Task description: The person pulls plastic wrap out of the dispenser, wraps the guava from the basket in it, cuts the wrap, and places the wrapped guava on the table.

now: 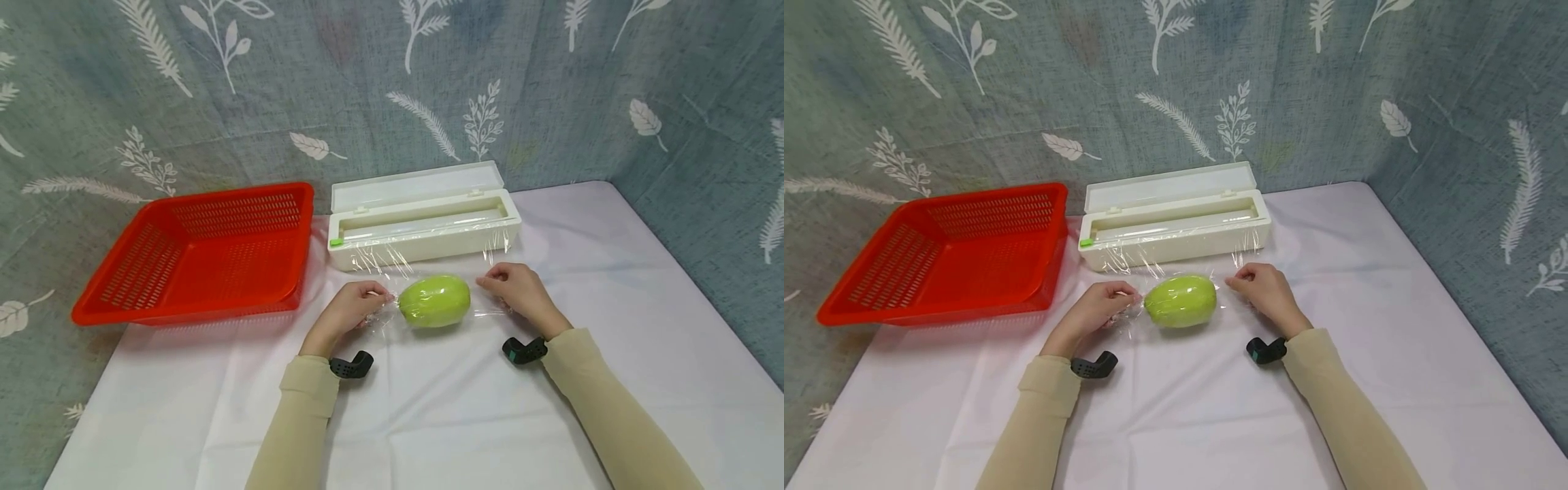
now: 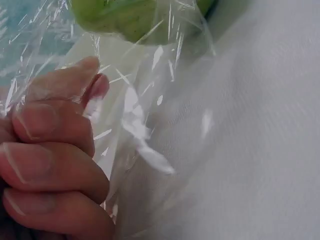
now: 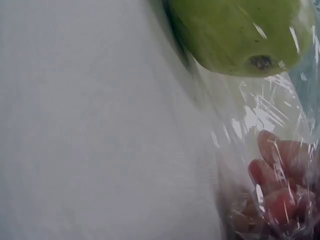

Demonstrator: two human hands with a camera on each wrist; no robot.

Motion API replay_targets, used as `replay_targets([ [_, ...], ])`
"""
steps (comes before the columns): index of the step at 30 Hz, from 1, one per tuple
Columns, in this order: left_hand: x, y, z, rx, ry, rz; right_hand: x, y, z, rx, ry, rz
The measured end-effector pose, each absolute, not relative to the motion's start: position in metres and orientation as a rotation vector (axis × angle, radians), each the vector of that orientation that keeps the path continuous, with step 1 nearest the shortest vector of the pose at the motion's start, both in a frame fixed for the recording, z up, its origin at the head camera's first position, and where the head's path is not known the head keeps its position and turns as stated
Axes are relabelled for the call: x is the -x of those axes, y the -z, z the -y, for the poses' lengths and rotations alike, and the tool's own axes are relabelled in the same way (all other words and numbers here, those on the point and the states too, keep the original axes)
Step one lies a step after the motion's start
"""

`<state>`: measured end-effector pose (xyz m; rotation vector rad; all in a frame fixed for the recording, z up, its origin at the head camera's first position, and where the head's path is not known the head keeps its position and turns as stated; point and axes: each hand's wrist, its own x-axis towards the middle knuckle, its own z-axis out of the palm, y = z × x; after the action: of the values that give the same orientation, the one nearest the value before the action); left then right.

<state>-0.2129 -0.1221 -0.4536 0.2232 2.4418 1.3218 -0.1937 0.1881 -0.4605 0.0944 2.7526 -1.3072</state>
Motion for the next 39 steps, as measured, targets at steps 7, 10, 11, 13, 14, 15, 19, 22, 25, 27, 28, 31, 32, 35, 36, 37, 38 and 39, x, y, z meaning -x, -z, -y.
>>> replay_targets([
  [7, 0.211, 0.449, 0.13, -0.255, -1.299, -2.402, 0.195, 0.458, -0.195, -0.087, 1.338, -2.659],
  [10, 0.211, 0.445, 0.135, -0.269, -1.312, -2.382, 0.195, 0.456, -0.198, -0.051, 1.33, -2.651],
  [11, 0.212, 0.444, 0.138, -0.278, -1.302, -2.391, 0.195, 0.455, -0.198, -0.04, 1.328, -2.651],
  [13, 0.213, 0.443, 0.142, -0.287, -1.292, -2.397, 0.195, 0.454, -0.199, -0.026, 1.325, -2.644],
  [14, 0.213, 0.442, 0.143, -0.301, -1.28, -2.403, 0.195, 0.454, -0.2, -0.013, 1.311, -2.653],
  [15, 0.214, 0.441, 0.145, -0.309, -1.268, -2.404, 0.196, 0.454, -0.201, 0.002, 1.299, -2.661],
  [19, 0.212, 0.437, 0.148, -0.348, -1.212, -2.417, 0.196, 0.452, -0.204, 0.025, 1.276, -2.665],
  [22, 0.21, 0.43, 0.149, -0.356, -1.163, -2.476, 0.195, 0.447, -0.21, 0.063, 1.281, -2.622],
  [25, 0.209, 0.422, 0.147, -0.394, -1.148, -2.534, 0.193, 0.439, -0.218, 0.111, 1.303, -2.57],
  [27, 0.207, 0.416, 0.141, -0.43, -1.182, -2.579, 0.192, 0.435, -0.223, 0.125, 1.329, -2.539],
  [28, 0.205, 0.413, 0.137, -0.445, -1.217, -2.603, 0.192, 0.433, -0.225, 0.124, 1.338, -2.535],
  [31, 0.196, 0.401, 0.117, -0.568, -1.338, -2.694, 0.192, 0.431, -0.229, 0.103, 1.365, -2.529],
  [32, 0.192, 0.398, 0.109, -0.641, -1.351, -2.729, 0.192, 0.431, -0.23, 0.098, 1.369, -2.532],
  [35, 0.181, 0.393, 0.086, -0.911, -1.275, -2.818, 0.193, 0.43, -0.232, 0.08, 1.38, -2.562],
  [36, 0.178, 0.392, 0.08, -0.992, -1.224, -2.842, 0.192, 0.429, -0.232, 0.064, 1.391, -2.582],
  [37, 0.174, 0.391, 0.075, -1.053, -1.164, -2.872, 0.192, 0.428, -0.231, 0.049, 1.404, -2.611],
  [38, 0.172, 0.391, 0.072, -1.094, -1.11, -2.904, 0.191, 0.426, -0.23, 0.032, 1.435, -2.638],
  [39, 0.17, 0.39, 0.07, -1.115, -1.067, -2.934, 0.19, 0.423, -0.229, 0.011, 1.467, -2.667],
])
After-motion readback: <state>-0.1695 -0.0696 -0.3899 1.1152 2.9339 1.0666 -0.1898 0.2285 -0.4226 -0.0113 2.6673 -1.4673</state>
